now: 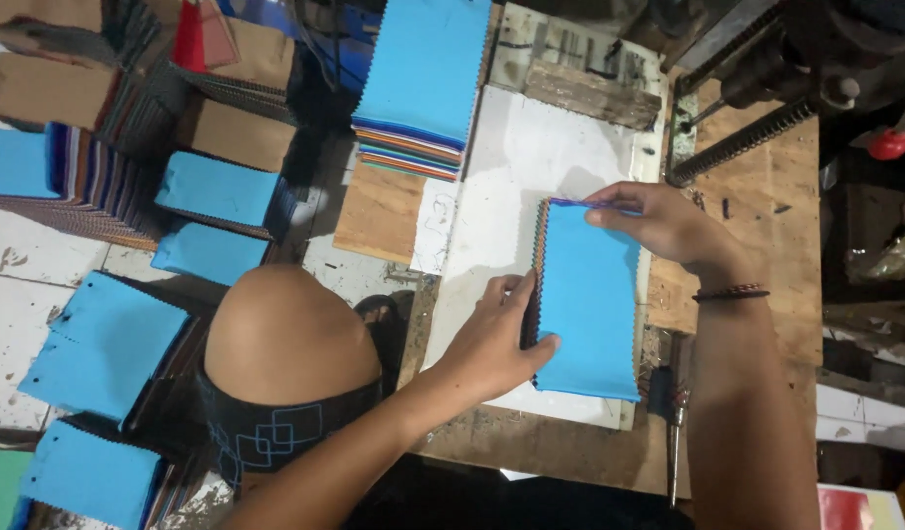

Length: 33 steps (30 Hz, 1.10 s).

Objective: Aligning stacks of material samples and using a drill press to punch holes through them for binding into sample books.

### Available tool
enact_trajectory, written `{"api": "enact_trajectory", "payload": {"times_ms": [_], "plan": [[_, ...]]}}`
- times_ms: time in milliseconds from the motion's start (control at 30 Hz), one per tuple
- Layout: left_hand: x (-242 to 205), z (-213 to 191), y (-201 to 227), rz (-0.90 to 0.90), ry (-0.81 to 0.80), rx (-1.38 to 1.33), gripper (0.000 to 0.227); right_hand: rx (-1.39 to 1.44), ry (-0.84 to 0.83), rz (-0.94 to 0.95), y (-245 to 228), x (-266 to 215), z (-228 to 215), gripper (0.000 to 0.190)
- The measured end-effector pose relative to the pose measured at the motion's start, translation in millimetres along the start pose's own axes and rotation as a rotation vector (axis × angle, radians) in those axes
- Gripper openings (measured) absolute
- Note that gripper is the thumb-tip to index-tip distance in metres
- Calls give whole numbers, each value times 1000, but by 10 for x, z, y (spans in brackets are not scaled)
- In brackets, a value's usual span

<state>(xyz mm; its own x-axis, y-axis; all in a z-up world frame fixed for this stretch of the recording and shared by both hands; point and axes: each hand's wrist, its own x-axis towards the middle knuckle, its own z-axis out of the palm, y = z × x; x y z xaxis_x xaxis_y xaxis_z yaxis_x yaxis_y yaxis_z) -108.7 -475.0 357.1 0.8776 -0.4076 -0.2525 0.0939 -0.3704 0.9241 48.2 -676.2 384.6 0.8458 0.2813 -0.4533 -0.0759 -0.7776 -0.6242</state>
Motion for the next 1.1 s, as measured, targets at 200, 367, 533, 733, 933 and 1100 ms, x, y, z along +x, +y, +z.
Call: {"api": "enact_trajectory", "payload": {"times_ms": [200, 367, 533, 733, 933, 1100], "plan": [[301, 167, -234, 179, 196, -82, 82, -215, 227, -113, 647, 210, 148, 44], [563, 128, 0, 133, 214, -309, 87, -8, 537, -182, 472, -426, 424, 51], [830, 306, -57, -10, 275, -439, 91, 628, 353, -18, 359, -736, 673, 90], [906, 262, -28, -43, 308, -545, 91, 801, 453, -106, 72, -912, 764, 86], [381, 279, 55, 84, 224, -490, 96, 990, 408, -257, 537, -1127, 872, 85], [372, 425, 14, 122, 228, -475, 94, 965, 437, -209, 513, -1164, 1062, 95]]}}
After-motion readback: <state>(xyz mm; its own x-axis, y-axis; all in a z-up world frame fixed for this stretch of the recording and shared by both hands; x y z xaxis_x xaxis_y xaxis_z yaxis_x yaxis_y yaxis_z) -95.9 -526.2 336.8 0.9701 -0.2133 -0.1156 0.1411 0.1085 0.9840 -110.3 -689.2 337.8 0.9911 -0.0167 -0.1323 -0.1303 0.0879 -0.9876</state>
